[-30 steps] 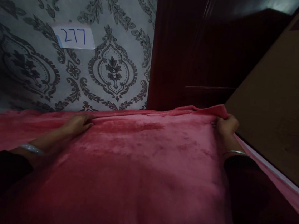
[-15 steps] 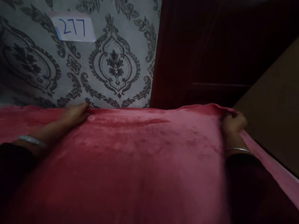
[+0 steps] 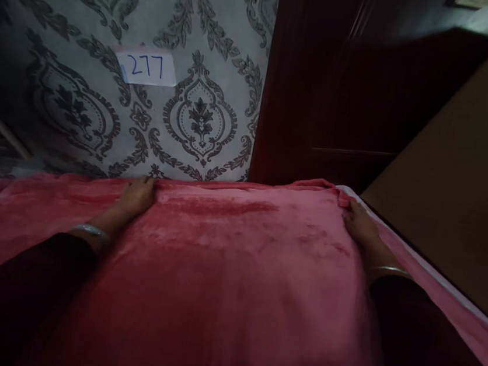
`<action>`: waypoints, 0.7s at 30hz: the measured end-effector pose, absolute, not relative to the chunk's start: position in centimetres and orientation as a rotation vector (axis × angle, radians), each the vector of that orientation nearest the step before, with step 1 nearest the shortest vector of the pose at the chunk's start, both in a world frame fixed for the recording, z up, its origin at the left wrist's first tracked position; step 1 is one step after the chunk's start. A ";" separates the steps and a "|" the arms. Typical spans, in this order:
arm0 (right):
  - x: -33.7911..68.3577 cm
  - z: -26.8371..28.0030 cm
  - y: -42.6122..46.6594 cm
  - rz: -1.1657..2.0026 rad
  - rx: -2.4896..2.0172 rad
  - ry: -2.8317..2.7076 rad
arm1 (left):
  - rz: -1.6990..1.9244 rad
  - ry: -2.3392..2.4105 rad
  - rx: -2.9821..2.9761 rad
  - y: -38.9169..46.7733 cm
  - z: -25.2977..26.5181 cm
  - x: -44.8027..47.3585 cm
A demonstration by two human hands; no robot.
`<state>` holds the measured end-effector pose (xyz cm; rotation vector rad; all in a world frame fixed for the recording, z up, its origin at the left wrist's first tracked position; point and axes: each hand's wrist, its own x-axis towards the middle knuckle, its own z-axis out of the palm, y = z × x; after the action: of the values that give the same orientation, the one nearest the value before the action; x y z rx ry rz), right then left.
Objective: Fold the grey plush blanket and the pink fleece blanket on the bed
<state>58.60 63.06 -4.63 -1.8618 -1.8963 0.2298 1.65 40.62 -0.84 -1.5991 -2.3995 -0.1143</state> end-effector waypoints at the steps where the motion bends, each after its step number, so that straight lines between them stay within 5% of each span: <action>1: 59.1 -4.6 61.9 0.214 -1.871 -1.958 | -0.130 -2.371 -1.632 39.9 -0.8 2.3; 9: 62.3 -3.6 48.8 0.161 -2.248 -1.927 | -0.271 -1.997 -2.363 27.9 -5.3 8.3; 21: 68.6 -2.3 33.2 0.128 -2.515 -1.444 | -0.522 -1.533 -2.390 11.7 -11.6 13.7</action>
<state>68.60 33.19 -2.28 -2.5147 -1.4438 0.1276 13.70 11.69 -11.56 -2.3901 -1.5333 -0.5223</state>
